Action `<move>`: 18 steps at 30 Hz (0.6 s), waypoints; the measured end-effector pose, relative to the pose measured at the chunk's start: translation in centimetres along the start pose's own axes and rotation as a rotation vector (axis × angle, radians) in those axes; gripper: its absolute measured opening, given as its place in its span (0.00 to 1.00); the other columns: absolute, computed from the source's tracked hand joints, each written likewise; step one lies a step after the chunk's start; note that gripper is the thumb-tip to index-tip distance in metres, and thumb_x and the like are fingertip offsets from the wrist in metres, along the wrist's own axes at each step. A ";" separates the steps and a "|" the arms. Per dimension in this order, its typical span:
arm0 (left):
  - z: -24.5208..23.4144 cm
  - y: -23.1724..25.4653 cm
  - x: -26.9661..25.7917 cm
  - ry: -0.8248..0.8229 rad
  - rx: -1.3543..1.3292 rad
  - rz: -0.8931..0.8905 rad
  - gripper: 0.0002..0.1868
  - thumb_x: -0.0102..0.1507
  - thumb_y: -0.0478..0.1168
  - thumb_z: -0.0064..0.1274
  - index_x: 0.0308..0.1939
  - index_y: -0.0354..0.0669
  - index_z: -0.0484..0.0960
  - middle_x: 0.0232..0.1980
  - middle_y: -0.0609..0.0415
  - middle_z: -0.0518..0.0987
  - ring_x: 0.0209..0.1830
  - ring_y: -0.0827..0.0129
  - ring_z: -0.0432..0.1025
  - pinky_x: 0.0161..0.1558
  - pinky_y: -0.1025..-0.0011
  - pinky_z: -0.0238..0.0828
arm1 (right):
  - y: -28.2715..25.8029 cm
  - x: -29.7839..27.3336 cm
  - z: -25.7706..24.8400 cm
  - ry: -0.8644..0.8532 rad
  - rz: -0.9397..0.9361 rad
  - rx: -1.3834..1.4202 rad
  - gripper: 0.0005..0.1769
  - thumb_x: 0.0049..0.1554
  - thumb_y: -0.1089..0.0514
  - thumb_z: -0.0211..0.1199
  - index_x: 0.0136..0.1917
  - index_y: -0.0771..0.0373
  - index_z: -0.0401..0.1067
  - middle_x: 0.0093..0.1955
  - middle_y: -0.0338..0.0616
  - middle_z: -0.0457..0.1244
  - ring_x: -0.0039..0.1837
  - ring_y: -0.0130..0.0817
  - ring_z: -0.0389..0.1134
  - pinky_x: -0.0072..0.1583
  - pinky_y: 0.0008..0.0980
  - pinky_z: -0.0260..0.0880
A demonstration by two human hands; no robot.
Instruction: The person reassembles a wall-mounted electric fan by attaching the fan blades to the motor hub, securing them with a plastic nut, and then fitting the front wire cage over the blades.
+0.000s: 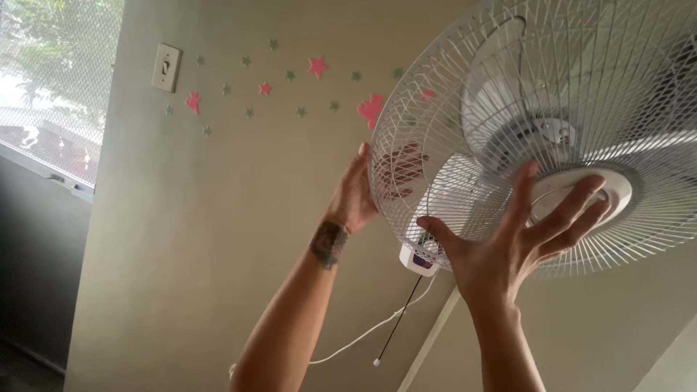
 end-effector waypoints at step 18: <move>1.8 1.9 -0.9 -0.008 -0.010 0.014 0.45 0.67 0.67 0.43 0.77 0.37 0.61 0.72 0.39 0.69 0.70 0.52 0.66 0.68 0.50 0.65 | -0.1 0.6 -0.6 0.001 0.032 0.029 0.78 0.38 0.11 0.70 0.87 0.36 0.36 0.86 0.50 0.17 0.84 0.65 0.16 0.77 0.87 0.32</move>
Point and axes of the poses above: each hand's wrist, its own x-axis towards the middle knuckle, its own z-axis out of the palm, y = z × x, the point moved 1 cm from there along x, towards the middle knuckle
